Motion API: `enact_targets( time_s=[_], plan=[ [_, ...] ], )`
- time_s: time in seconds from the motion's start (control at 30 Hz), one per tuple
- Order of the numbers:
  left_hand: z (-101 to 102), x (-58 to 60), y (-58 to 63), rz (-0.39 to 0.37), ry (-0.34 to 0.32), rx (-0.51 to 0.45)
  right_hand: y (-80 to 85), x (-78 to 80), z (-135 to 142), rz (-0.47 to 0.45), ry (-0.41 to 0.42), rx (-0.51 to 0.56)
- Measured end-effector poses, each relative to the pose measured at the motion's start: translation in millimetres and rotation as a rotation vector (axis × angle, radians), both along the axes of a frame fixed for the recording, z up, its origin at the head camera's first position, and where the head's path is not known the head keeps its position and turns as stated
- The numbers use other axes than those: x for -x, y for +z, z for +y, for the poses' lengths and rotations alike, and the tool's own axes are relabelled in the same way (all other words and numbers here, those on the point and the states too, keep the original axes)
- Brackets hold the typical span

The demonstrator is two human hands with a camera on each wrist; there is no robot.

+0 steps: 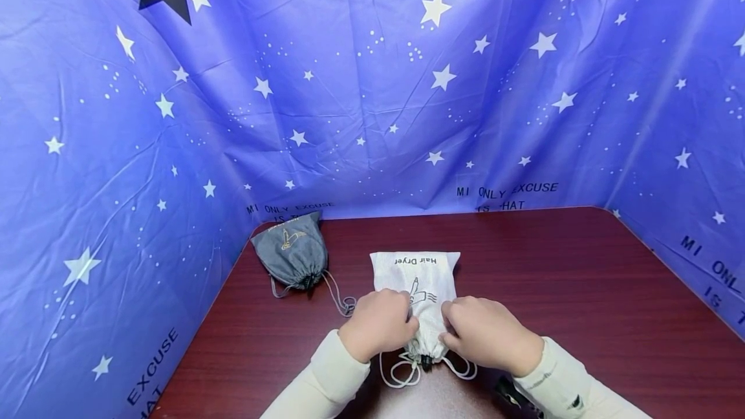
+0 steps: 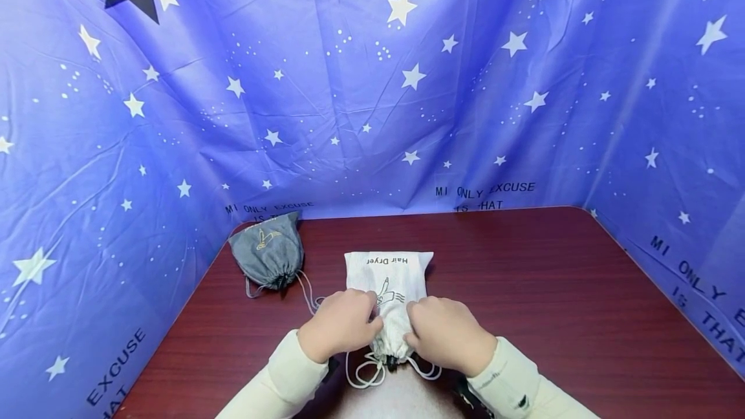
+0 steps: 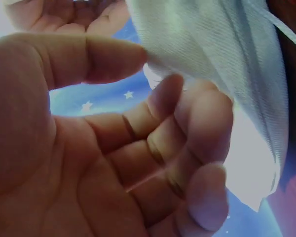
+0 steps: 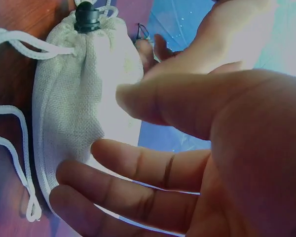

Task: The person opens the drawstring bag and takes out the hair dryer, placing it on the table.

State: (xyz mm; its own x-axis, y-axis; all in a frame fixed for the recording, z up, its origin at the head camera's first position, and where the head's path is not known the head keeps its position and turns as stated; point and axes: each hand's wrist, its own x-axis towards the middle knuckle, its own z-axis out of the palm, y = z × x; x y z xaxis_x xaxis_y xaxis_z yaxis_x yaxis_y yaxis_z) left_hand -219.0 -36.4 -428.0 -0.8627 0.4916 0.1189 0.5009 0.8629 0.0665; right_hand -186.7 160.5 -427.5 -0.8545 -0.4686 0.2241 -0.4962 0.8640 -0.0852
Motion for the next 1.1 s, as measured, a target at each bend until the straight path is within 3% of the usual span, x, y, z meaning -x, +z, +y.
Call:
enact_targets(
  time_s=[0.13,0.27,0.37,0.6,1.1],
  plan=[
    [-2,-6.8,4.5,-0.031,-0.059,0.077,2.7,-2.5,0,0.004,0.039,-0.011],
    [-4,-12.4,4.7,-0.016,-0.122,0.163,1.7,-3.9,-1,0.005,0.084,-0.023],
    [-3,-14.2,2.8,0.009,-0.133,0.199,-2.6,-3.7,-3,0.002,0.104,-0.019],
    [2,-14.0,-3.9,0.027,-0.126,0.173,-15.1,-1.8,-7,0.003,0.134,0.012],
    [6,-9.1,-11.1,0.051,-0.134,0.183,-26.3,0.7,-11,0.085,0.100,-0.015]
  ],
)
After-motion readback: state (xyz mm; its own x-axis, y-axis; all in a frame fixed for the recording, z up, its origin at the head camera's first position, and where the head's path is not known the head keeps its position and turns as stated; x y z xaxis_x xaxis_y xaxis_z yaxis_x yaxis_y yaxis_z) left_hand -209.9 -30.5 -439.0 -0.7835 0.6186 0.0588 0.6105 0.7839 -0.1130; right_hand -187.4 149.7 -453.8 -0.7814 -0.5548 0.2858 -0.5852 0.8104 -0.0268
